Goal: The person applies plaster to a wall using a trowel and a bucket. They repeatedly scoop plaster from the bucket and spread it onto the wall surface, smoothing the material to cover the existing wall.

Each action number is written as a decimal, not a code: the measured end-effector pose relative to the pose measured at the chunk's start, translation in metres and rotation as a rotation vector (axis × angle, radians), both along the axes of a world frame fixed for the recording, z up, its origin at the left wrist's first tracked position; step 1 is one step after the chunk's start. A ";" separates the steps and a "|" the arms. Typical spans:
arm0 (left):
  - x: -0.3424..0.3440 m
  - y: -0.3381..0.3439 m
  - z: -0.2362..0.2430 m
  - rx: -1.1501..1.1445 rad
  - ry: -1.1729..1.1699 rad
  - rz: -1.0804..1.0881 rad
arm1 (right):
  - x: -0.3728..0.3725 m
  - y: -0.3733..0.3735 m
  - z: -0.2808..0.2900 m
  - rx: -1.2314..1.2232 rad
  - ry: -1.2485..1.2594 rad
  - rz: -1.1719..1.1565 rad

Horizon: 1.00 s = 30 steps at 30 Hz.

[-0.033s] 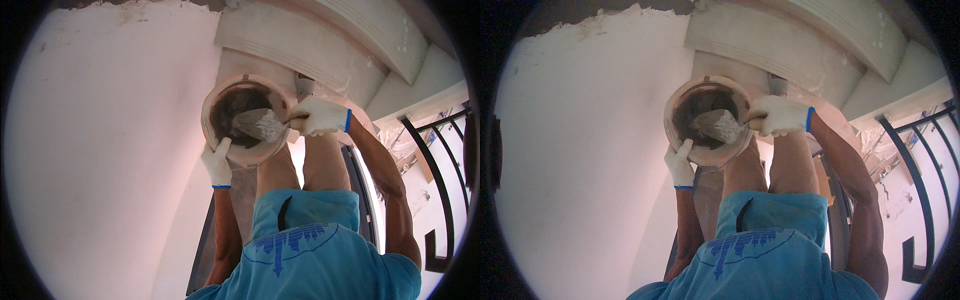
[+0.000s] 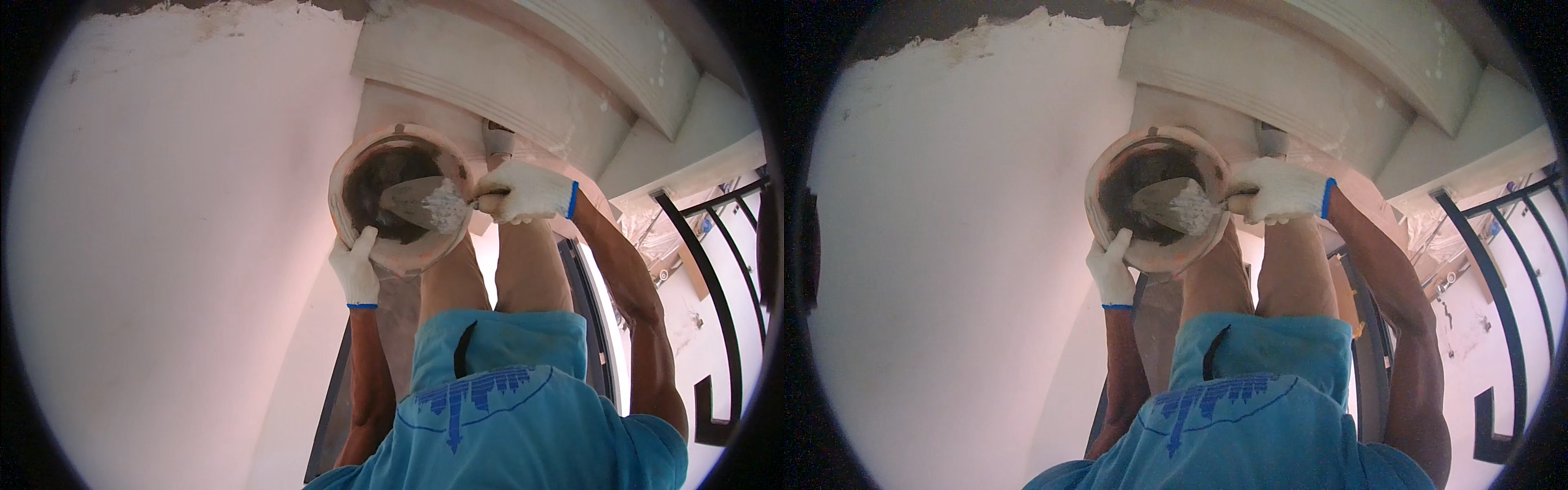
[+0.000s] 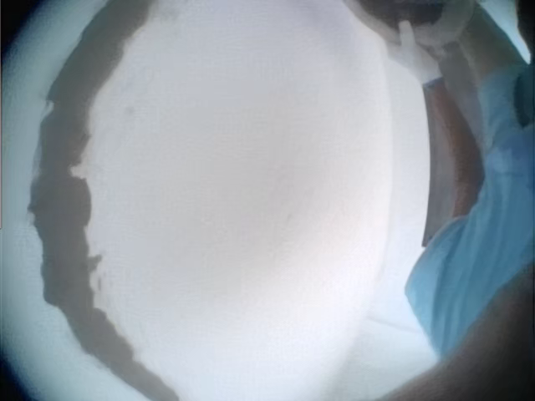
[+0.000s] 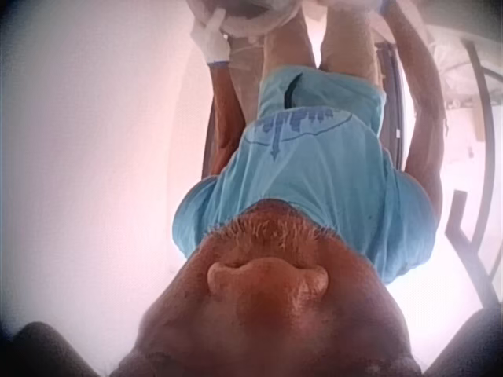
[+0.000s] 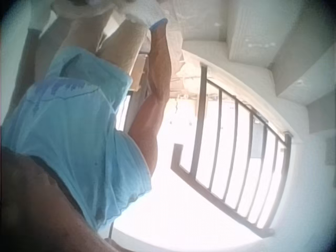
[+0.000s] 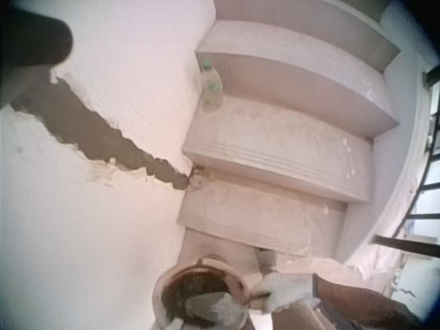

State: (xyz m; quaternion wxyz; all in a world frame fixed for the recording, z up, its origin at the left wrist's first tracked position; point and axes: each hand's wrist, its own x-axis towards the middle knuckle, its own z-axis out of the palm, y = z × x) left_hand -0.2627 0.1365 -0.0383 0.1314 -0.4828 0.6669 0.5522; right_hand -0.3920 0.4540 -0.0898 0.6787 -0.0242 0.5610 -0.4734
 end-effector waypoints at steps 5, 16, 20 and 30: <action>0.015 -0.010 -0.011 0.089 0.037 0.134 | 0.004 0.010 0.010 0.010 0.037 -0.057; 0.039 -0.009 -0.031 0.232 0.126 0.315 | 0.018 -0.004 -0.002 -0.189 -0.022 -0.452; 0.038 -0.008 -0.027 0.219 0.097 0.324 | 0.003 -0.024 -0.012 -0.220 0.032 -0.755; 0.053 -0.022 -0.036 0.203 0.050 0.219 | -0.070 -0.095 -0.054 -0.178 0.388 -0.983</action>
